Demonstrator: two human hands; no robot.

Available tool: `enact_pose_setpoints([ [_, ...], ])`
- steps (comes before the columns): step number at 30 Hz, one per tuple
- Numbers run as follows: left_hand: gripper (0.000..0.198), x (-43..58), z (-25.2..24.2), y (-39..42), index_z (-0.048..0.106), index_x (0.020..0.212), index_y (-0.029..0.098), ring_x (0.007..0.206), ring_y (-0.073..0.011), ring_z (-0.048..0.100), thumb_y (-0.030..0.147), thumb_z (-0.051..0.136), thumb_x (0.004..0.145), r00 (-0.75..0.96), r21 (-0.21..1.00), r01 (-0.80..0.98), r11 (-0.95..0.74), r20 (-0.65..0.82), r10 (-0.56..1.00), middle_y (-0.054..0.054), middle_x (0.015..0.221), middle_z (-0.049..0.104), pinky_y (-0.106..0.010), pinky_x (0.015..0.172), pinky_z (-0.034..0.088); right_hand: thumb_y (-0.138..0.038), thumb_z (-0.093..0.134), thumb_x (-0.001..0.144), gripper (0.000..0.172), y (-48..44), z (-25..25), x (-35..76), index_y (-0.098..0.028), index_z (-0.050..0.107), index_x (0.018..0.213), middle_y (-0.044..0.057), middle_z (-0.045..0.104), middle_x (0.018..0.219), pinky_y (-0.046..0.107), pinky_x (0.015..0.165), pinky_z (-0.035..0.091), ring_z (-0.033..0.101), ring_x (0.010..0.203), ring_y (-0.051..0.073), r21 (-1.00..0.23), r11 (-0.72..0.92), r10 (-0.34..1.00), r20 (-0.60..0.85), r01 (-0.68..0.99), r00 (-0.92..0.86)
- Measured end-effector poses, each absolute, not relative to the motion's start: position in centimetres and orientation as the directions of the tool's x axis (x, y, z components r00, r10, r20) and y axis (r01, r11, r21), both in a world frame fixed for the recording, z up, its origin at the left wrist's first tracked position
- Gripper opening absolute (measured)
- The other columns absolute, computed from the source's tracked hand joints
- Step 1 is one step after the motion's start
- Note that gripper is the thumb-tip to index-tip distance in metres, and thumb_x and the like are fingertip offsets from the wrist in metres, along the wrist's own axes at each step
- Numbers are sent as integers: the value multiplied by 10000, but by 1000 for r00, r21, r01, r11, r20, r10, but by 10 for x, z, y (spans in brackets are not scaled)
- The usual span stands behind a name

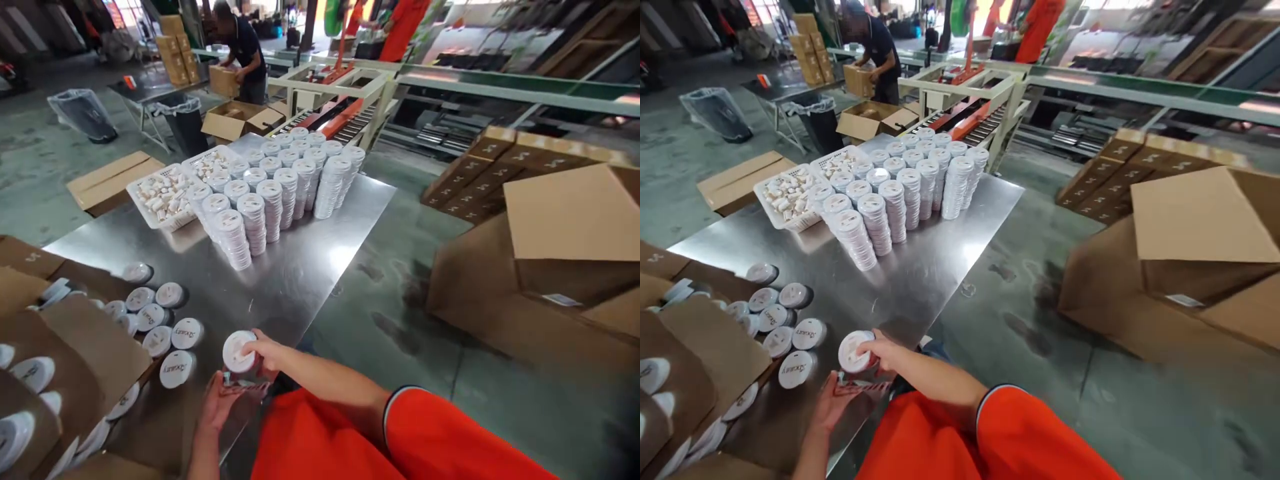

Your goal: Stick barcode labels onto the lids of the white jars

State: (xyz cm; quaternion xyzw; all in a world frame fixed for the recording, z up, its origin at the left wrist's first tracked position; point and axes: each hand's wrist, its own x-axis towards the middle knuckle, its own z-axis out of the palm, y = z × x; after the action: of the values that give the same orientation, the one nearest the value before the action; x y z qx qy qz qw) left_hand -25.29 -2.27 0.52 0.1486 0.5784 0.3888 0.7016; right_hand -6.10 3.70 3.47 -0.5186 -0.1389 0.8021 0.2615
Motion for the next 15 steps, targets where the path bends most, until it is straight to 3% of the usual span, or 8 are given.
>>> enact_pose_setpoints([
  [3,448,-256,8,-16,690,657,216,584,-267,719,544,904,439,74,648,-370,666,-694,716,-36,638,748,-502,717,608,-116,687,511,604,36,34,-62,-274,519,1070,-36,641,842,334,585,531,660,675,197,-465,-813,564,-780,-350,-273],
  [8,308,-238,23,8,730,766,207,858,-294,741,373,897,567,223,596,-437,673,-653,723,-59,876,786,-486,820,601,-96,630,505,666,40,35,-42,-274,474,1127,-12,660,937,380,672,532,673,774,214,-456,-751,607,-762,-477,-228],
  [11,299,-207,38,30,730,810,159,797,-241,731,315,883,607,313,591,-399,701,-631,710,-69,887,776,-415,802,599,-101,614,516,674,51,38,-11,-276,464,1149,-10,654,963,406,722,527,670,818,216,-471,-715,638,-743,-517,-205],
  [15,385,-146,53,68,731,837,132,634,-150,666,343,907,567,374,596,-306,742,-642,669,-46,761,745,-290,662,563,-147,590,538,602,70,35,52,-250,472,1119,8,644,939,453,745,524,657,834,223,-499,-668,680,-711,-552,-181],
])
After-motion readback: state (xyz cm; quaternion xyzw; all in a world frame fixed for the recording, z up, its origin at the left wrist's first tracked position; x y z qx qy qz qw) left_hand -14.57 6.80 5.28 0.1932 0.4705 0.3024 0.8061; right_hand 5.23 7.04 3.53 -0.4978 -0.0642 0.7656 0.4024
